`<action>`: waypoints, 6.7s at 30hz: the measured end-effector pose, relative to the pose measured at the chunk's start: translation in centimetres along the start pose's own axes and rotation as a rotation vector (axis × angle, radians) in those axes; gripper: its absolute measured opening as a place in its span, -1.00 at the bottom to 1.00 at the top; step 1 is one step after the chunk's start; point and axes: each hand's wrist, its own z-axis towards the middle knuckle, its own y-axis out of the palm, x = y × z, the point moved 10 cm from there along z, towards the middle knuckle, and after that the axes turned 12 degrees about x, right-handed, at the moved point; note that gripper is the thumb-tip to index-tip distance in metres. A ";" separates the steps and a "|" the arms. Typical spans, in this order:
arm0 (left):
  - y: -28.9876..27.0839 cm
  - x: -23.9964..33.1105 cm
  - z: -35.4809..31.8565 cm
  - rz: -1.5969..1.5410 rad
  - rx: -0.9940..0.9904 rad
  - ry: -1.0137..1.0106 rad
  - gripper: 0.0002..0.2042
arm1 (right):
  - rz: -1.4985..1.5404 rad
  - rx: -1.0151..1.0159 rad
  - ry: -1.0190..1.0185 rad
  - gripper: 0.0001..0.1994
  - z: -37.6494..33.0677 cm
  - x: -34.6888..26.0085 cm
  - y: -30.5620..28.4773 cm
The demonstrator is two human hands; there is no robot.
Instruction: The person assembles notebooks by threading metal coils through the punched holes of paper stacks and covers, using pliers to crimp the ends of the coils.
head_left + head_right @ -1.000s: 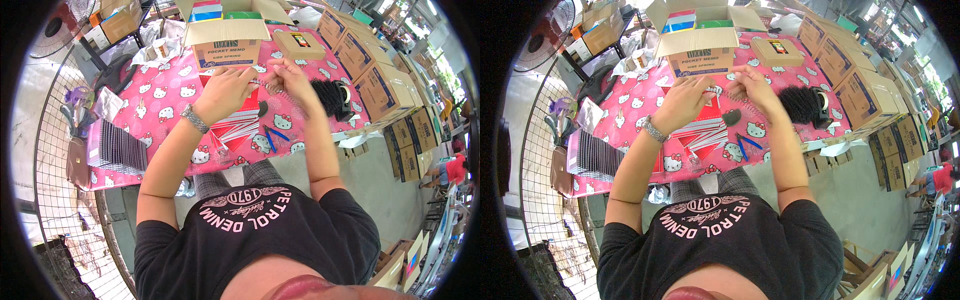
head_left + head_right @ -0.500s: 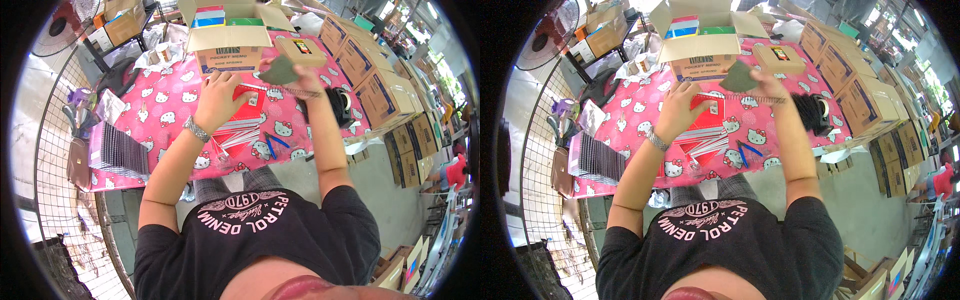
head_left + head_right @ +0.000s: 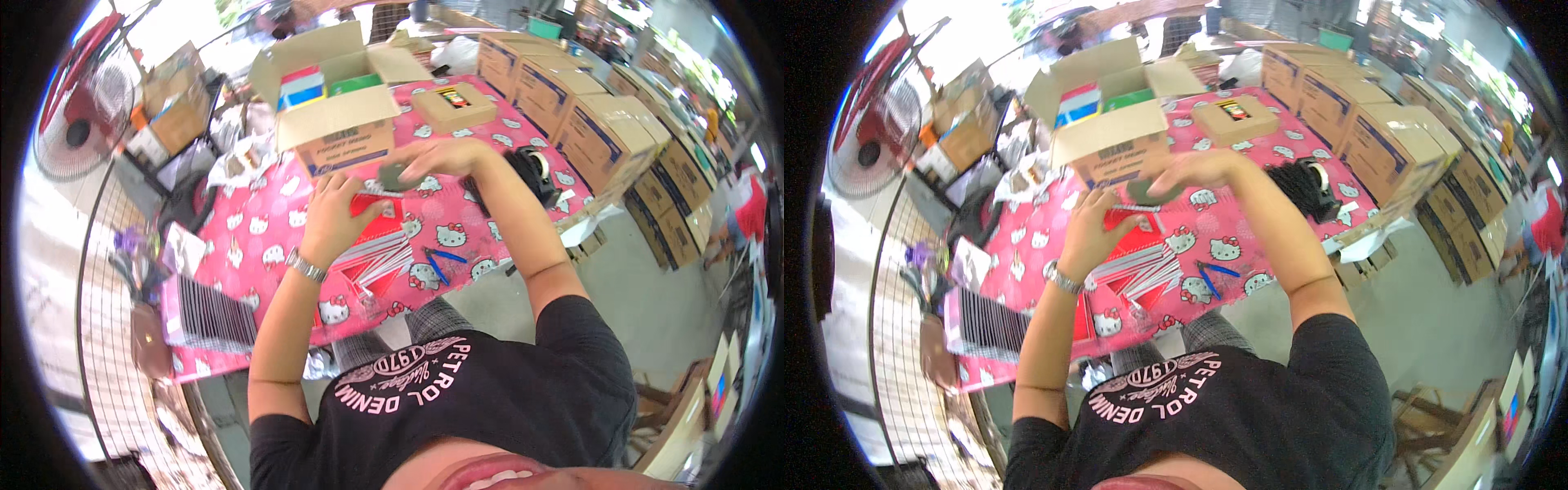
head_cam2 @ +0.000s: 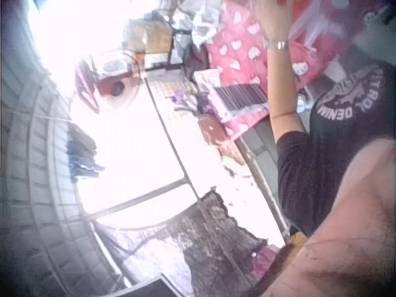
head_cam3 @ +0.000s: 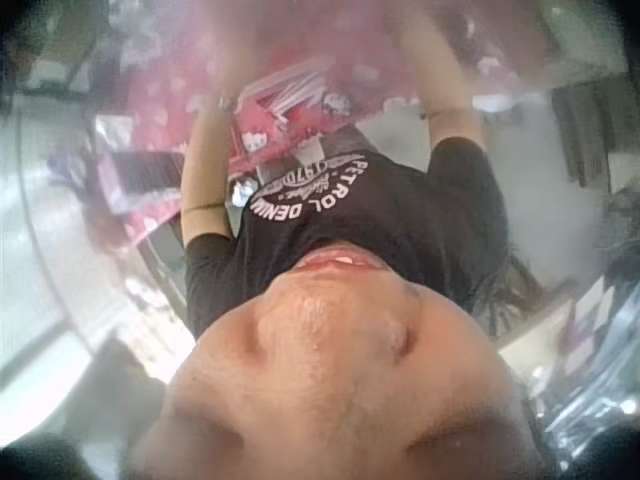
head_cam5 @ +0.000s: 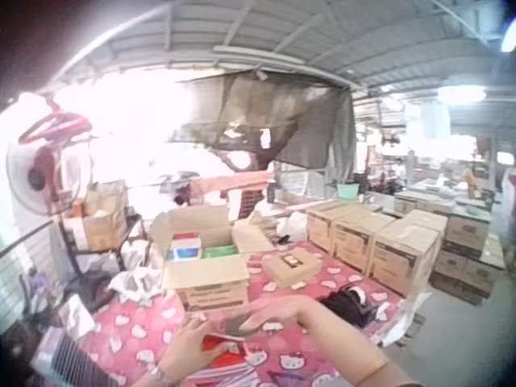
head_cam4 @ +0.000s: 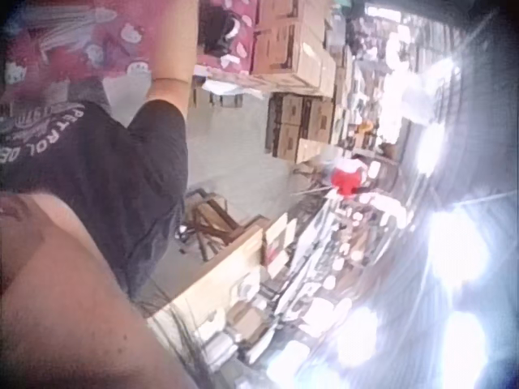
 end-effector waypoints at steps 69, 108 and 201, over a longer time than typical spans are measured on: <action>0.2 -6.8 -3.2 -0.514 0.088 -0.662 -0.79 | -0.901 0.881 0.196 -0.27 -5.3 28.0 0.2; -8.4 -0.7 -6.0 0.102 0.540 0.104 -0.74 | 0.555 0.447 -0.072 -0.65 -4.4 -1.1 12.6; 0.6 3.2 -0.5 0.109 -0.056 0.100 -0.75 | -0.627 0.654 -0.241 -0.74 -5.5 -5.2 2.4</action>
